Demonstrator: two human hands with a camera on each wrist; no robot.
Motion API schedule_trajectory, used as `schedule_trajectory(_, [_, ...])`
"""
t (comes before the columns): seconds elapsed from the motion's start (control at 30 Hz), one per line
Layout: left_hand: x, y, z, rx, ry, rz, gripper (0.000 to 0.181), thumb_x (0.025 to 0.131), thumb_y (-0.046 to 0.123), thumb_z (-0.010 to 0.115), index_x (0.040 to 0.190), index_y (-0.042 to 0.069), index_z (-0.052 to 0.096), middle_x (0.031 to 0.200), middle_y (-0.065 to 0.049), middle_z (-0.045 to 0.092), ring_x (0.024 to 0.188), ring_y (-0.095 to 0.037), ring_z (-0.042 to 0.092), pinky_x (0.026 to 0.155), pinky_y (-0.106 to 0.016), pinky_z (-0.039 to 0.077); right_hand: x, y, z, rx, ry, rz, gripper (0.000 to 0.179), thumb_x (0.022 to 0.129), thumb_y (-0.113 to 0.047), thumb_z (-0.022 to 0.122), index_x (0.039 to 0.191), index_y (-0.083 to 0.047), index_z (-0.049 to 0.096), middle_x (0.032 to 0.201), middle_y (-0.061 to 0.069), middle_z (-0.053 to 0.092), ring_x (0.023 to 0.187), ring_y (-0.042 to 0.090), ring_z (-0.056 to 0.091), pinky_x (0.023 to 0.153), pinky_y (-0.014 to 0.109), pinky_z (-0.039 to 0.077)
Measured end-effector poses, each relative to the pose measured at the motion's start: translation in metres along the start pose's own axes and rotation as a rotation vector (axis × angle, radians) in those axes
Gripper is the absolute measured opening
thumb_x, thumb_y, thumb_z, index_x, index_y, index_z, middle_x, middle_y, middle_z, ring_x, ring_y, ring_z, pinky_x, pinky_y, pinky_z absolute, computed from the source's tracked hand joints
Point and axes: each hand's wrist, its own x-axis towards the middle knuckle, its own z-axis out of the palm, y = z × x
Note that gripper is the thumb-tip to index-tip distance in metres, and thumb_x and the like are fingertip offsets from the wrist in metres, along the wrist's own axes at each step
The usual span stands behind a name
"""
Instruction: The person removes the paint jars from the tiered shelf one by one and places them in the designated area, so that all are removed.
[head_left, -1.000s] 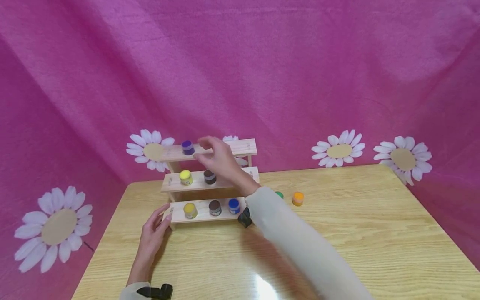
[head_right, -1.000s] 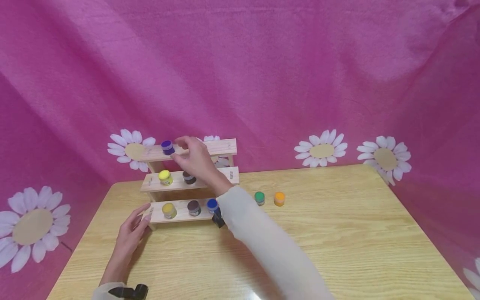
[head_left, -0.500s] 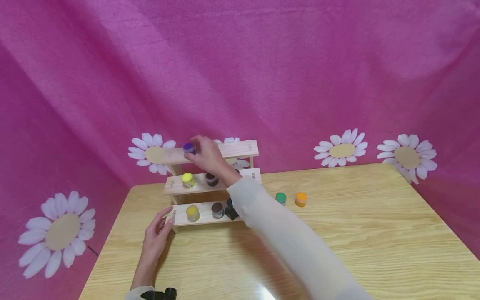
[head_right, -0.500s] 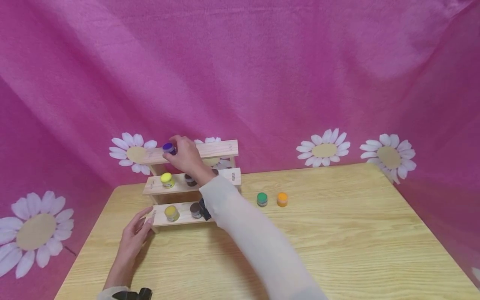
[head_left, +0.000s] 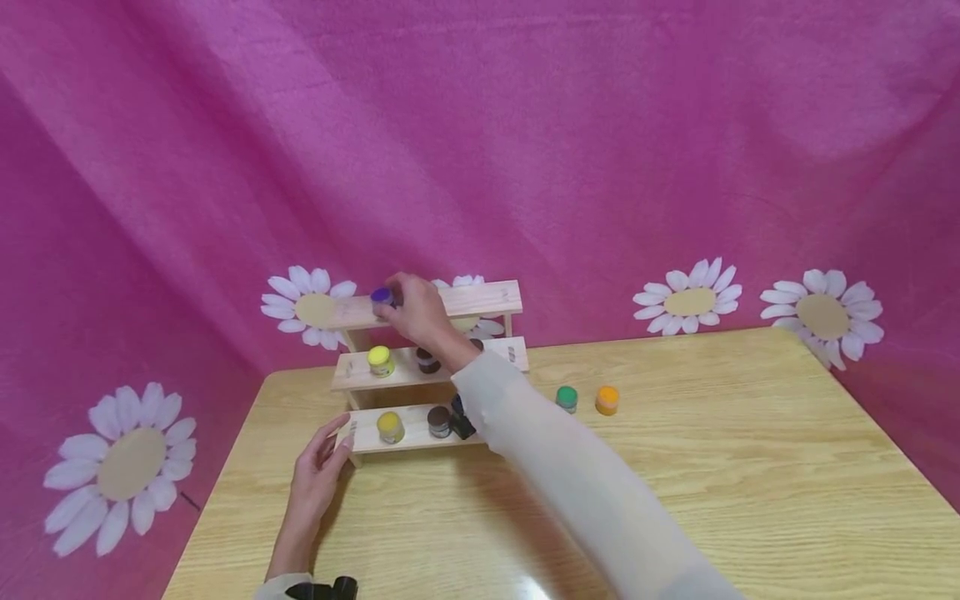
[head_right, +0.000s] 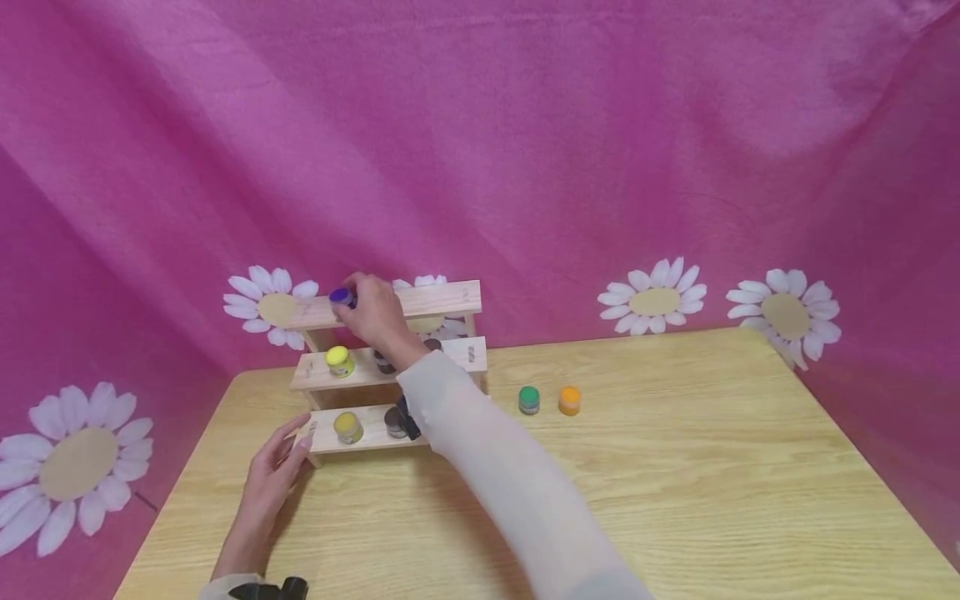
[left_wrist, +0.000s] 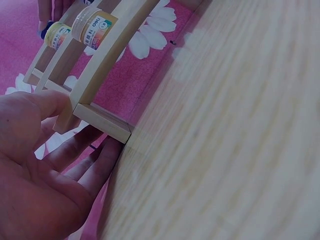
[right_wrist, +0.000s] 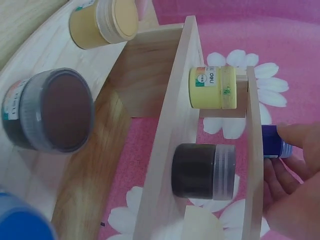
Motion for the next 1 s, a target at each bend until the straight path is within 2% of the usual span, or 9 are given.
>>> schedule_trajectory(0.23, [0.002,0.005,0.0,-0.008,0.009,0.031,0.045,0.106,0.014,0.058,0.15,0.006,0.051,0.147,-0.023,0.054,0.11,0.008,0.055,0.092,-0.008,0.045,-0.017,0.001,-0.017,0.081,-0.003,-0.054,0.034,0.095,-0.02,0.077,0.124,-0.006,0.067,0.114,0.007,0.069,0.101,0.017,0.064,0.088,0.023,0.053])
schedule_trajectory(0.57, [0.0,0.004,-0.002,-0.011,0.002,0.016,0.044,0.108,0.014,0.055,0.151,0.006,0.049,0.142,-0.027,0.055,0.103,0.007,0.059,0.087,-0.012,0.05,-0.055,-0.002,-0.054,0.163,-0.012,-0.106,0.034,0.093,-0.019,0.078,0.123,-0.007,0.068,0.112,0.004,0.071,0.106,0.018,0.066,0.095,0.031,0.054])
schedule_trajectory(0.8, [-0.002,0.001,0.001,-0.04,-0.009,-0.001,0.044,0.108,0.013,0.054,0.151,0.004,0.047,0.146,-0.027,0.051,0.103,0.007,0.059,0.088,-0.014,0.052,-0.091,0.016,-0.073,0.216,0.008,-0.089,0.031,0.09,-0.014,0.08,0.118,-0.005,0.069,0.111,0.006,0.072,0.102,0.019,0.068,0.093,0.035,0.057])
schedule_trajectory(1.0, [-0.002,0.003,0.001,-0.021,-0.021,-0.013,0.046,0.108,0.016,0.053,0.153,0.006,0.046,0.15,-0.024,0.049,0.106,0.009,0.056,0.089,-0.01,0.049,-0.12,0.035,-0.088,0.232,0.067,-0.145,0.034,0.089,-0.01,0.081,0.12,-0.003,0.069,0.11,0.009,0.073,0.099,0.022,0.07,0.09,0.036,0.059])
